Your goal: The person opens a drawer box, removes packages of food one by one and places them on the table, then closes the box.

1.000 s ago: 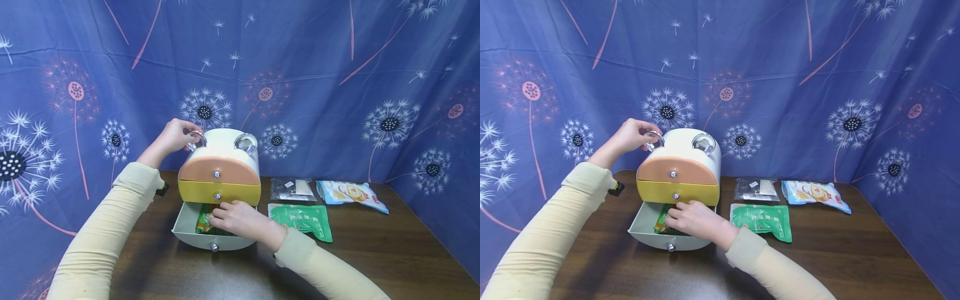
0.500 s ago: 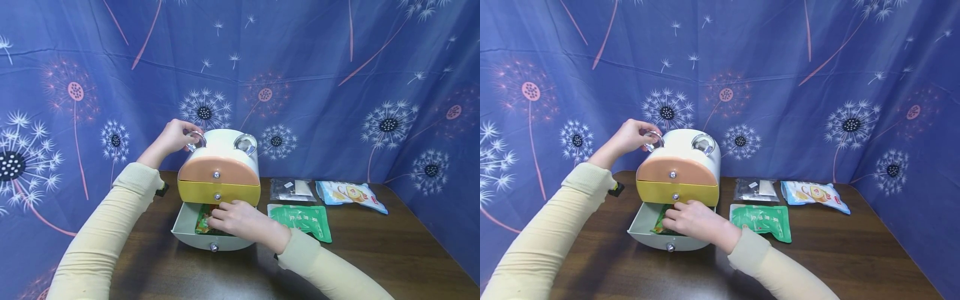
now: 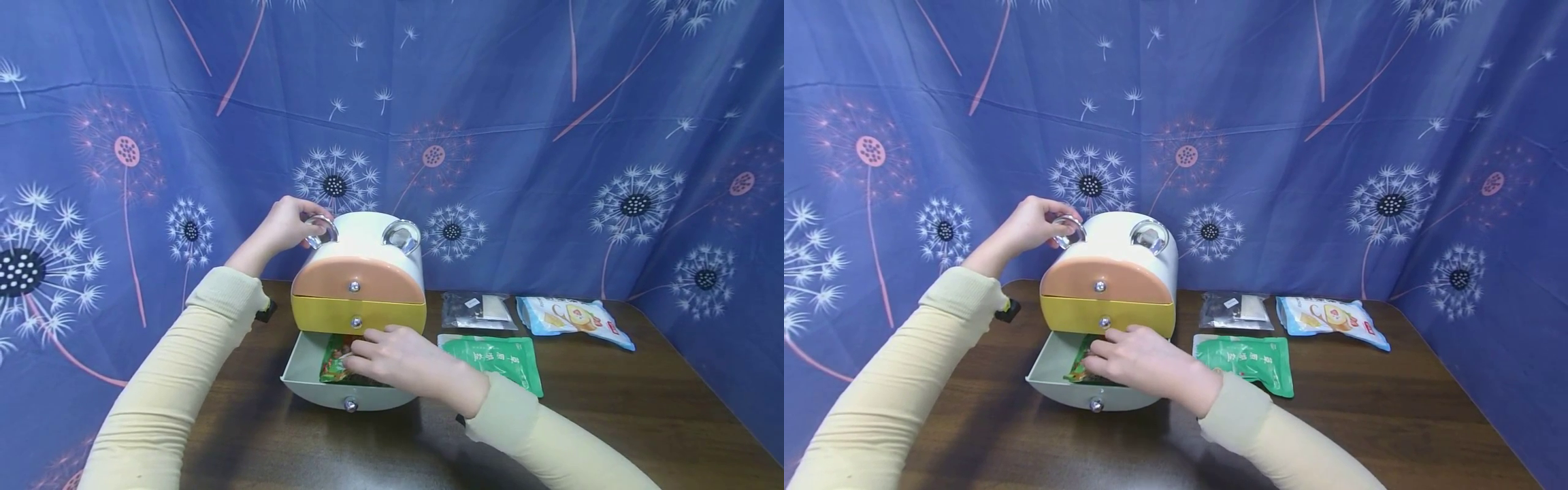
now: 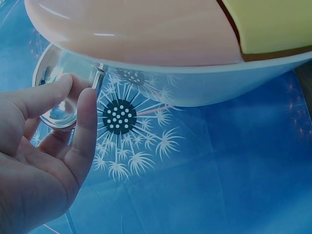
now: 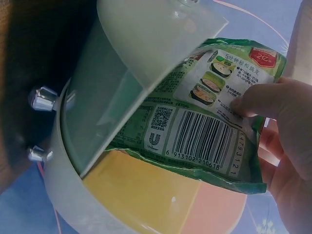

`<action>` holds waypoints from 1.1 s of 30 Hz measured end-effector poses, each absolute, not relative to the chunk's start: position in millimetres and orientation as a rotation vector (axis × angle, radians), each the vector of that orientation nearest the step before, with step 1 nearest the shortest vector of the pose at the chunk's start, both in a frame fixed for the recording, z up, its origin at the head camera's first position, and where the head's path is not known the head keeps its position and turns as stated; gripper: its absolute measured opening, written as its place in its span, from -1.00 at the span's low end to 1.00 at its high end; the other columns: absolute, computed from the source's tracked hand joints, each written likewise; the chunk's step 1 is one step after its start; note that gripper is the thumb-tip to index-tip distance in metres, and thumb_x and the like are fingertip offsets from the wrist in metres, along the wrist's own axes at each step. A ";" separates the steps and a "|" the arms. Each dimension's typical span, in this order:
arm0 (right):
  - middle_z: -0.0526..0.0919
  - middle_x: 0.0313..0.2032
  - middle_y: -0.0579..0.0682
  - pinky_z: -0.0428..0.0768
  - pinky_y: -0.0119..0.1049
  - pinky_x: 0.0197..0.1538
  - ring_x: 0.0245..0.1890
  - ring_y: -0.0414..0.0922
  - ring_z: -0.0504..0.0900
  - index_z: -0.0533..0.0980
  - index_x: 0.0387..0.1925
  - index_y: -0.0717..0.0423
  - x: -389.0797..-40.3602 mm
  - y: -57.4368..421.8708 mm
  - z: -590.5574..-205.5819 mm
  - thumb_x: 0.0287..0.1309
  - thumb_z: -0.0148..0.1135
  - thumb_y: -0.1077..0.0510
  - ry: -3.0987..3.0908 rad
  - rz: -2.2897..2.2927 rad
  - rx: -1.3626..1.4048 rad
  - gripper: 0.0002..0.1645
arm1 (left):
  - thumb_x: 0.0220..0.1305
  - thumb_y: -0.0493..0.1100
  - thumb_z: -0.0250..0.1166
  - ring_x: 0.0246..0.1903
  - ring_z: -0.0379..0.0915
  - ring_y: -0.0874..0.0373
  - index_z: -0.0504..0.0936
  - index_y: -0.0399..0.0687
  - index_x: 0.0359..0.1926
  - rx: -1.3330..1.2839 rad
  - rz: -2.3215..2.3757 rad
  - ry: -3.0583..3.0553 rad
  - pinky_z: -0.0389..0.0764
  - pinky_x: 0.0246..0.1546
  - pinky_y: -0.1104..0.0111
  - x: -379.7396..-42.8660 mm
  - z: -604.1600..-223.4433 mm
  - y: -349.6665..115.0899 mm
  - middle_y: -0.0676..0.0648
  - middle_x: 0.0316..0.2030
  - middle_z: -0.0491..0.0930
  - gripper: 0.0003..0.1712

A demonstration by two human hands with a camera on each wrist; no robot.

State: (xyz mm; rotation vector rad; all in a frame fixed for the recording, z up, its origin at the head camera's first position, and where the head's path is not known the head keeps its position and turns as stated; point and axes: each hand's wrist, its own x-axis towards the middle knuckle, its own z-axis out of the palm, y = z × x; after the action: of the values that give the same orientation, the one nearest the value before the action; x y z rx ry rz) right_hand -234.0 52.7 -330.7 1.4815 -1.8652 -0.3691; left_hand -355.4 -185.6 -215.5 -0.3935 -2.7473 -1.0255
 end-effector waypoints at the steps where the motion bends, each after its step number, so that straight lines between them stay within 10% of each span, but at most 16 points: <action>1: 0.54 -0.24 -0.28 0.38 -0.49 -0.45 -0.31 -0.26 0.50 0.49 -0.12 -0.18 -233.7 53.5 -329.7 0.34 -0.08 0.09 -1.863 -0.368 1.483 -0.78 | 0.23 -0.22 0.29 -0.64 0.56 0.11 0.67 0.03 -0.07 -0.393 -1.025 -2.747 0.54 -0.59 0.35 -355.4 -215.5 -185.4 -0.13 -0.19 0.65 -0.76; 33: 0.57 -0.27 -0.26 0.55 -0.45 -0.37 -0.29 -0.26 0.53 0.55 -0.14 -0.15 -231.2 102.5 -286.5 0.15 0.24 0.24 -1.981 -0.183 1.561 -0.73 | 0.22 -0.25 0.28 -0.52 0.62 -0.04 0.67 -0.05 -0.04 -0.408 -1.033 -2.740 0.64 -0.54 0.33 -354.0 -215.4 -185.3 -0.11 -0.01 0.60 -0.73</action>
State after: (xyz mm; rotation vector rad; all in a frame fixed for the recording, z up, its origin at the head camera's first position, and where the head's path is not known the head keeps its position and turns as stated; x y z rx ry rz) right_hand -231.2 102.5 -286.5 1.5607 -1.9814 -0.1834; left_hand -354.0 -185.3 -215.4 -0.4076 -2.7396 -1.0335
